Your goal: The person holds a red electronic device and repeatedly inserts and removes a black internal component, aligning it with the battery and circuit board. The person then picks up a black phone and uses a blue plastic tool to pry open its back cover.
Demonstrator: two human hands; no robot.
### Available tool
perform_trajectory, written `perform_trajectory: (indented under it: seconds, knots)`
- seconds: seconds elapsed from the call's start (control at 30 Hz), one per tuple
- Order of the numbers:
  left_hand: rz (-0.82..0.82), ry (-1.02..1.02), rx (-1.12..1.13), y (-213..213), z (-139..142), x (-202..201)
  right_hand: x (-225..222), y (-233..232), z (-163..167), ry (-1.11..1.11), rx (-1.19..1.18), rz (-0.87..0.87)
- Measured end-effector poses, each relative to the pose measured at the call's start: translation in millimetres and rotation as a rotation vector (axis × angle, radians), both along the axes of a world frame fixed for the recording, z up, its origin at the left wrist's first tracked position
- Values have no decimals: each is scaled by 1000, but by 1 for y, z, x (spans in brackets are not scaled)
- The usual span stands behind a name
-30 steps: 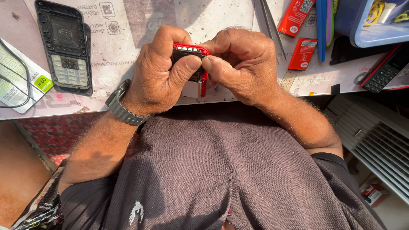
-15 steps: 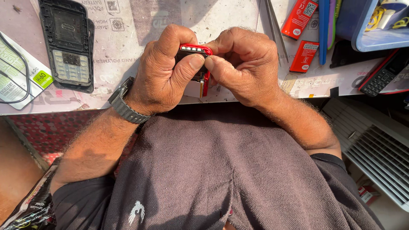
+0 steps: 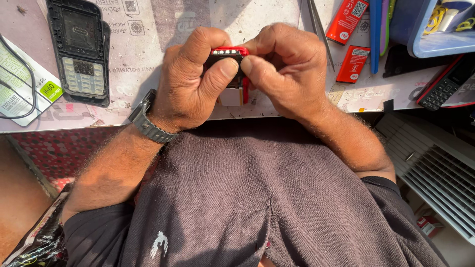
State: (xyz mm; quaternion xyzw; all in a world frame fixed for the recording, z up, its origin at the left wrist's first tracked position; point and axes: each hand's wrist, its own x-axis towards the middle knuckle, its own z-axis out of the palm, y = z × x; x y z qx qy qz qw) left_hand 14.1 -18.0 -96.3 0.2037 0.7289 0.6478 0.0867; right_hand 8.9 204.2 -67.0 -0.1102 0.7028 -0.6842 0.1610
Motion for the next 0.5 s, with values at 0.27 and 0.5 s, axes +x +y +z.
perform_trajectory:
  seconds: [0.27,0.5]
  knots:
    - [101,89,-87,0,5,-3,-3,6,-3,-81,7,50]
    - [84,102,-49,-1,5,-1,-1,5,-3,-127,-36,42]
